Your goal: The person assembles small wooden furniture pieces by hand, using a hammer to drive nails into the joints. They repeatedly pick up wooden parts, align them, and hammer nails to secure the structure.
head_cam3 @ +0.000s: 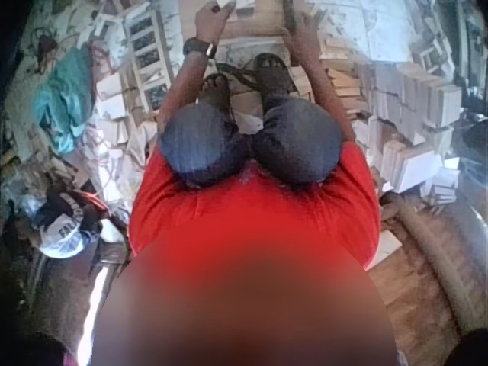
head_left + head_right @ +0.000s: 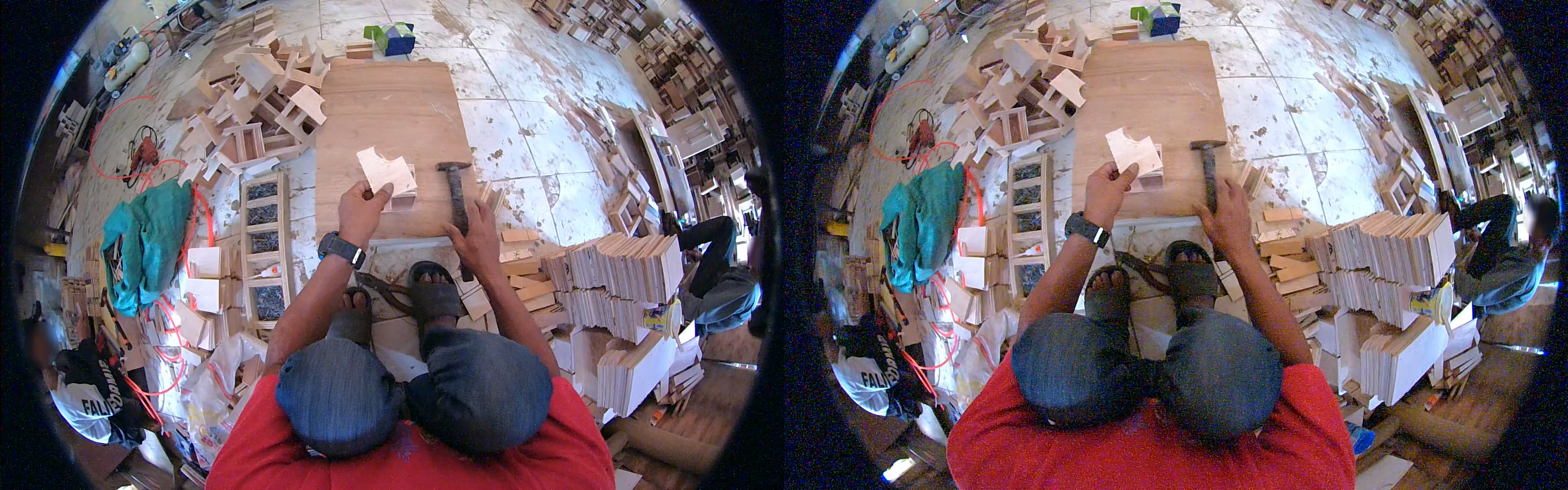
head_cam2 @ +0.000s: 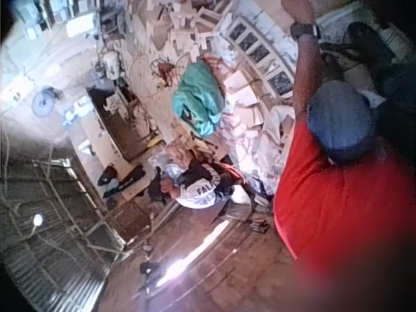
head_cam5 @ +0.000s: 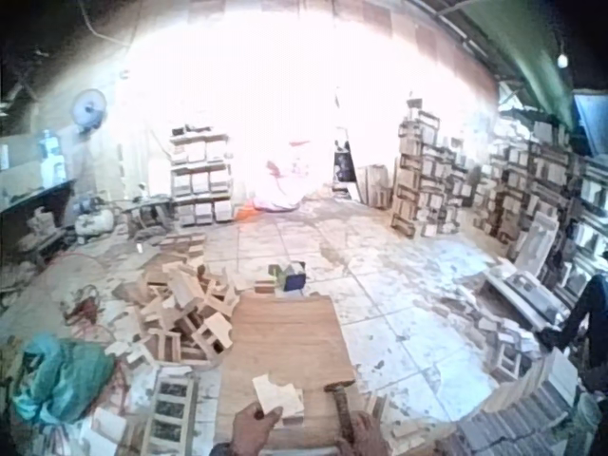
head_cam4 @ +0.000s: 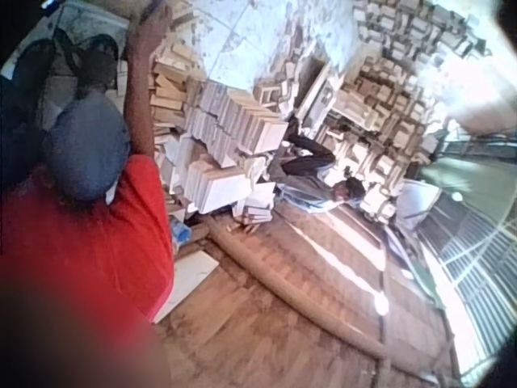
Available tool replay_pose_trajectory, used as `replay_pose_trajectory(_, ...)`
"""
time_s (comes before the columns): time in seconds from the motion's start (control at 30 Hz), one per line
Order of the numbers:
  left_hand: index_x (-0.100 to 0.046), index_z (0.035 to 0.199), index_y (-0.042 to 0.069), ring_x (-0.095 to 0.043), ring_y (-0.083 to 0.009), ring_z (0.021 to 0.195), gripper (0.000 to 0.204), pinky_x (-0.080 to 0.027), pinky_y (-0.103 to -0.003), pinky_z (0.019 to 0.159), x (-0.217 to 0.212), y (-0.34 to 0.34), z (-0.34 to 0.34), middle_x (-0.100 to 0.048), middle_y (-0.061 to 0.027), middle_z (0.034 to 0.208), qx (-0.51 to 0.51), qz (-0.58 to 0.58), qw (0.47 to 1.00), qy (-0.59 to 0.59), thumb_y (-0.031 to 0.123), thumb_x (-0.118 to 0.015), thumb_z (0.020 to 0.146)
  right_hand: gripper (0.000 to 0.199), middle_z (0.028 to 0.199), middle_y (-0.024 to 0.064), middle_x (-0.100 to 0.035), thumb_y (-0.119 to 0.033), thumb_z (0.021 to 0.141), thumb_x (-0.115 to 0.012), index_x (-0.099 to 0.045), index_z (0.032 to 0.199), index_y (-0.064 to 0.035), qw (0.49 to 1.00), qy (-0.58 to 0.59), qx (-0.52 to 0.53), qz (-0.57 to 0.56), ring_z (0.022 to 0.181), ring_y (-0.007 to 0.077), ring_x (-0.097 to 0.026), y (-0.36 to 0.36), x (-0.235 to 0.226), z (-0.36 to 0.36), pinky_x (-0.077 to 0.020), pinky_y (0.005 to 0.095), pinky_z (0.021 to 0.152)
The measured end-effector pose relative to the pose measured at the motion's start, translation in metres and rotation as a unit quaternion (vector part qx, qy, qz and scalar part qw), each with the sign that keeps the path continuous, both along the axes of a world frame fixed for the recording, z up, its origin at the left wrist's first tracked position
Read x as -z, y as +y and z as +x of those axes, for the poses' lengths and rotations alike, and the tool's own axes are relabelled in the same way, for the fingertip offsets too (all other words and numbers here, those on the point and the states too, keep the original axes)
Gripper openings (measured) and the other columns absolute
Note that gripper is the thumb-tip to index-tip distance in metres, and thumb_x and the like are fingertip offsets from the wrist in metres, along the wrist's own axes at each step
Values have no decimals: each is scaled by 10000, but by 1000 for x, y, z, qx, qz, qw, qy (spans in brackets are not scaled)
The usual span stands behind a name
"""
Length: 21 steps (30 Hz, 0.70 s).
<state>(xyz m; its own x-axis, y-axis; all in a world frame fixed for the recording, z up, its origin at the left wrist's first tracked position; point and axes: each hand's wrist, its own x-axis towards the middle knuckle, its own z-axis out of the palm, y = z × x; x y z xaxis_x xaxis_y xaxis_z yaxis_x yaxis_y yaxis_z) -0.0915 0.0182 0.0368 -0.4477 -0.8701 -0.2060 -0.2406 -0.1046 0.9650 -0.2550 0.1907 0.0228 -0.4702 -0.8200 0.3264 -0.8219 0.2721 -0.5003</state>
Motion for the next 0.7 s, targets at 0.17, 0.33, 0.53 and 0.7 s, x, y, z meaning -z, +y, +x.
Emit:
replay_pose_trajectory(0.17,-656,901,20,-511,-61,576,276,-400,-217,504,-9,-2,-1,-603,7,698,24,81,996,34,295,-664,887,908,1197,199,-571,-234,689,-795,-304,1429,-48,978,-153,-133,38,1058,352,-571,-69,-23,-5,-449,419,922)
replay_pose_trajectory(0.33,-646,905,56,-496,-44,552,277,-368,-195,460,-20,-13,-7,-605,19,701,43,107,993,-7,327,-593,935,850,1096,183,-626,-287,701,-781,-365,1403,-51,949,-231,-191,97,920,317,-629,-97,-34,-6,-499,397,830)
replay_pose_trajectory(0.53,-651,1000,13,-516,-41,571,301,-408,-203,480,-8,-28,-8,-636,14,755,130,-23,987,96,300,-572,952,783,1057,197,-647,-302,711,-764,-405,1360,-51,946,-227,-228,34,935,327,-655,-96,-26,-7,-515,388,811)
replay_pose_trajectory(0.7,-658,988,16,-517,-30,580,291,-405,-196,483,-11,-30,-5,-636,23,752,113,157,971,140,292,-571,953,718,1027,193,-659,-301,695,-753,-456,1302,-56,953,-212,-213,36,945,340,-654,-98,-24,-5,-510,409,838)
